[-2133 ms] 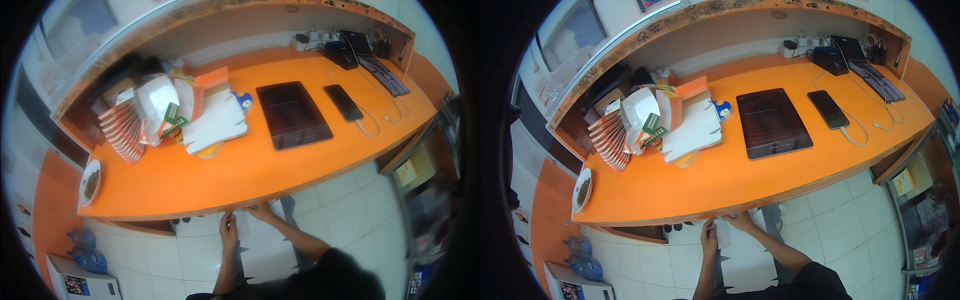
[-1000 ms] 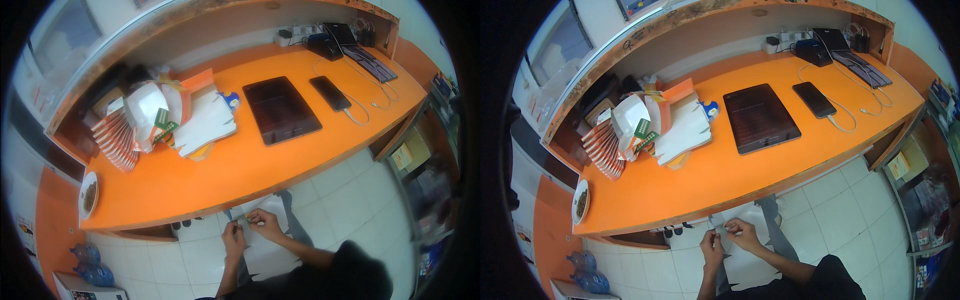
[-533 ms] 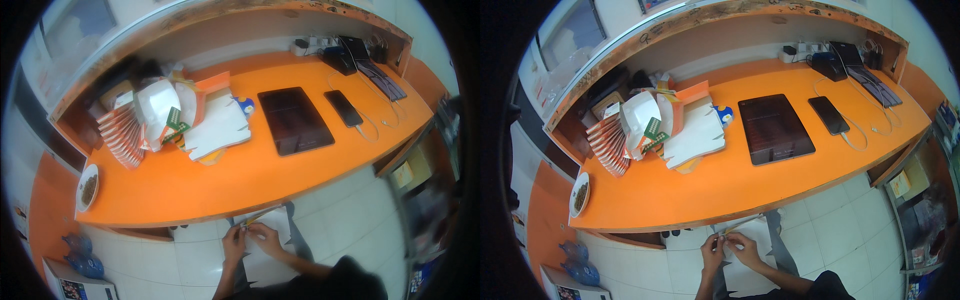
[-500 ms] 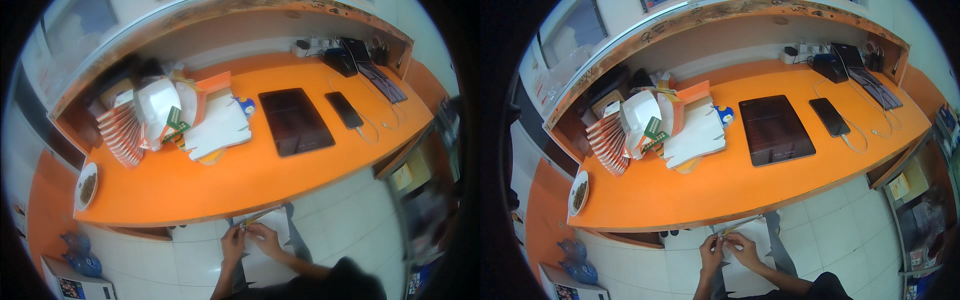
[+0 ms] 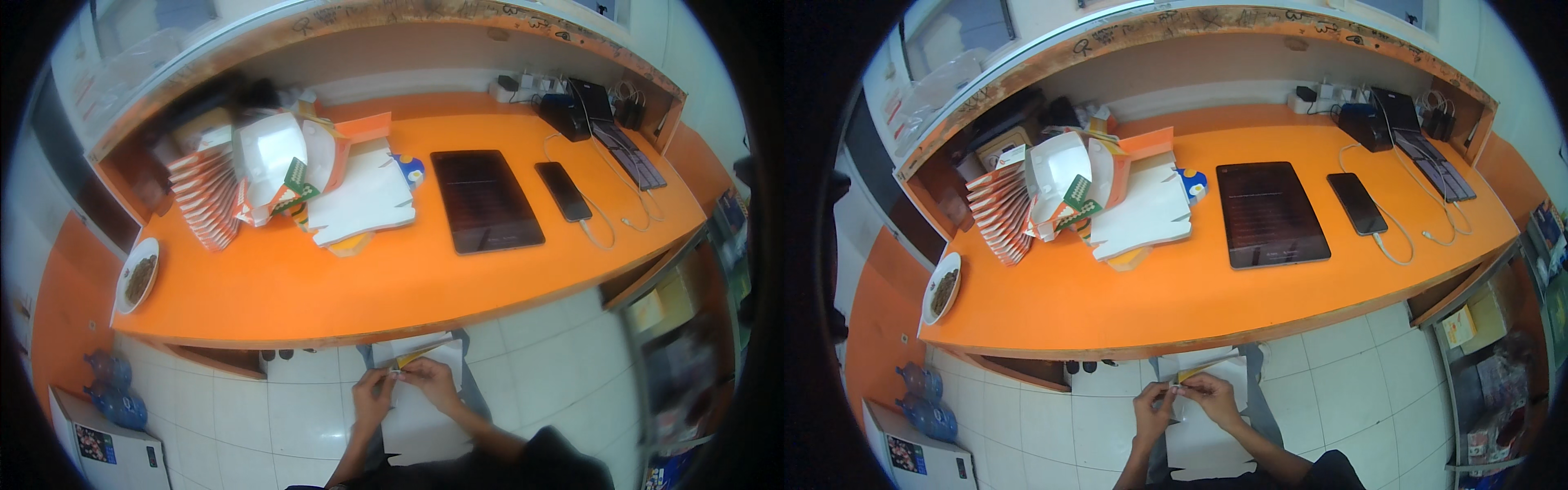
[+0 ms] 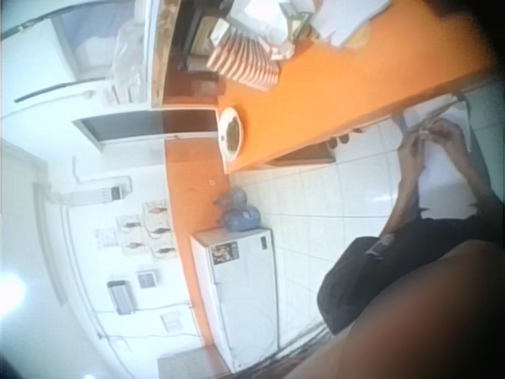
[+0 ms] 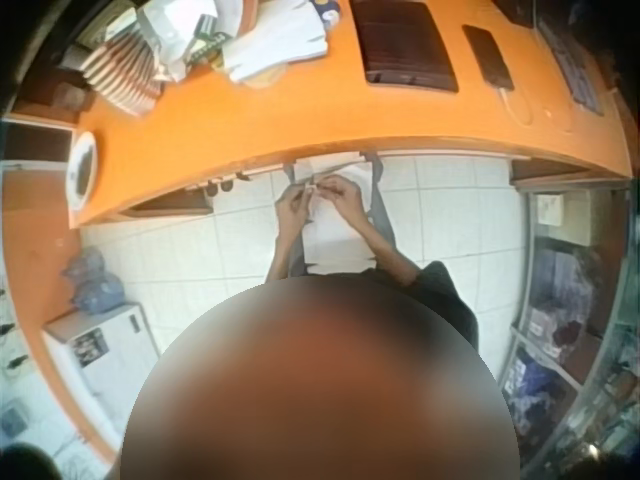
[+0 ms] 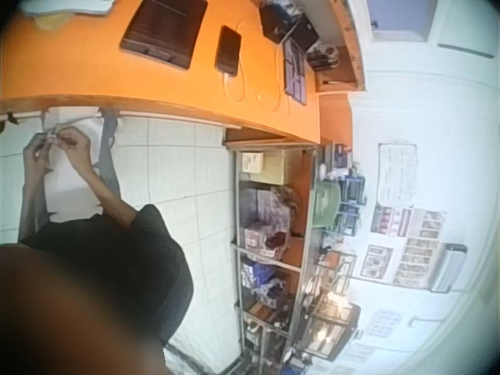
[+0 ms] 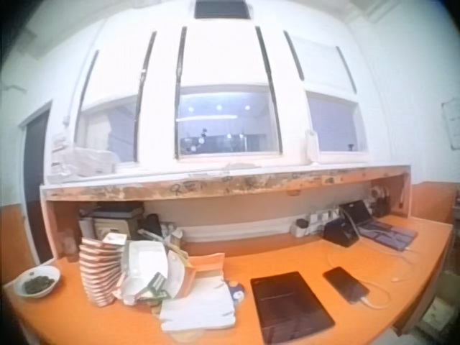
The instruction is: The person assembles small paper boxes by folding flat sheets and securing them with adhesive strips. They repeatedly pick up flat paper, fold the sides, and apply tape to form small rectangular boxes, placing finished units on the counter.
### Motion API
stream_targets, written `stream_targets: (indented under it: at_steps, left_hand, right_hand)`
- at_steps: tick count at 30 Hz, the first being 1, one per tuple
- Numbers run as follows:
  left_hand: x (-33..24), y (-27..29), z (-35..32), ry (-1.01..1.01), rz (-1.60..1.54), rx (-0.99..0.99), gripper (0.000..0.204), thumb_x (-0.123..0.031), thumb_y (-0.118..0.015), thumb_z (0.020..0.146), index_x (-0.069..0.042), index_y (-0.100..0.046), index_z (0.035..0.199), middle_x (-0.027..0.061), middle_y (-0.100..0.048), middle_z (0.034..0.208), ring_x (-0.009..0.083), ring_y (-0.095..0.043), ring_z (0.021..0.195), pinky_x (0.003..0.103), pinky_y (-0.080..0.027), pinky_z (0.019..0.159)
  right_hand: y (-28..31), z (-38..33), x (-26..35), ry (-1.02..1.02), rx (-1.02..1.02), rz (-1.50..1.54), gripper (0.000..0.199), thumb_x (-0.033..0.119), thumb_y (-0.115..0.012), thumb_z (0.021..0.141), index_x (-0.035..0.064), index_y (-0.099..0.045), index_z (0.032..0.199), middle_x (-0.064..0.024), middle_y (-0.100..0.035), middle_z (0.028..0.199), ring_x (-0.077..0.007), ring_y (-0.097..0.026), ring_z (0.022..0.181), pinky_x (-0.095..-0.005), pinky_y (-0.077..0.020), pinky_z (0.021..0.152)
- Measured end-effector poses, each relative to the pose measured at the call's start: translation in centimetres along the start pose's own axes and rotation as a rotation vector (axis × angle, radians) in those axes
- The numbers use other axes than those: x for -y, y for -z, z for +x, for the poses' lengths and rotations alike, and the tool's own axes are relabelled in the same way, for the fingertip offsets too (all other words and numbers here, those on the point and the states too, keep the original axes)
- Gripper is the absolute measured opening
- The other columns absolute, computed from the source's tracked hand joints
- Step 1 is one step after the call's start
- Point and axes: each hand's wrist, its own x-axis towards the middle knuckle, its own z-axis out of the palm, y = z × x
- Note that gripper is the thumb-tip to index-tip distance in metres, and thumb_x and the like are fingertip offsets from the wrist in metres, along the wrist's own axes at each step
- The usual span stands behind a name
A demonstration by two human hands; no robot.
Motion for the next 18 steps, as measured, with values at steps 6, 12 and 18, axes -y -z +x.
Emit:
stream_targets:
  at_steps: [6, 12, 18]
  left_hand:
    - [-1.8, 0.2, -0.8, 0.021, -0.061, 0.018, 0.013, -0.010, -0.063, 0.088, 0.003, -0.065, 0.089, 0.0097, -0.065, 0.078, 0.0122, -0.062, 0.072, 0.027, -0.051, 0.067]
    - [-3.4, 1.3, -1.5, 0.016, -0.064, 0.121, 0.017, -0.014, -0.061, 0.091, 0.003, -0.063, 0.089, 0.0085, -0.065, 0.081, 0.0119, -0.061, 0.073, 0.026, -0.051, 0.067]
    - [-3.3, 1.0, -1.2, 0.015, -0.387, 0.141, 0.032, -0.012, -0.060, 0.092, 0.000, -0.051, 0.120, 0.0106, -0.062, 0.103, 0.0145, -0.060, 0.092, 0.027, -0.049, 0.082]
  right_hand:
    - [0.2, -0.8, 1.4, -0.086, 0.016, 0.156, 0.014, 0.000, -0.073, 0.077, -0.0015, -0.067, 0.089, -0.0071, -0.069, 0.090, -0.0126, -0.064, 0.082, -0.0249, -0.0508, 0.078]
    - [1.1, -1.4, 2.6, -0.248, 0.071, 0.110, 0.016, 0.002, -0.074, 0.076, -0.0026, -0.068, 0.090, -0.0078, -0.069, 0.089, -0.0124, -0.063, 0.078, -0.0253, -0.0503, 0.076]
    - [1.1, -1.3, 2.1, -0.194, 0.200, 0.342, 0.020, 0.004, -0.069, 0.082, -0.0023, -0.064, 0.101, -0.0077, -0.068, 0.094, -0.0141, -0.062, 0.085, -0.0264, -0.0485, 0.077]
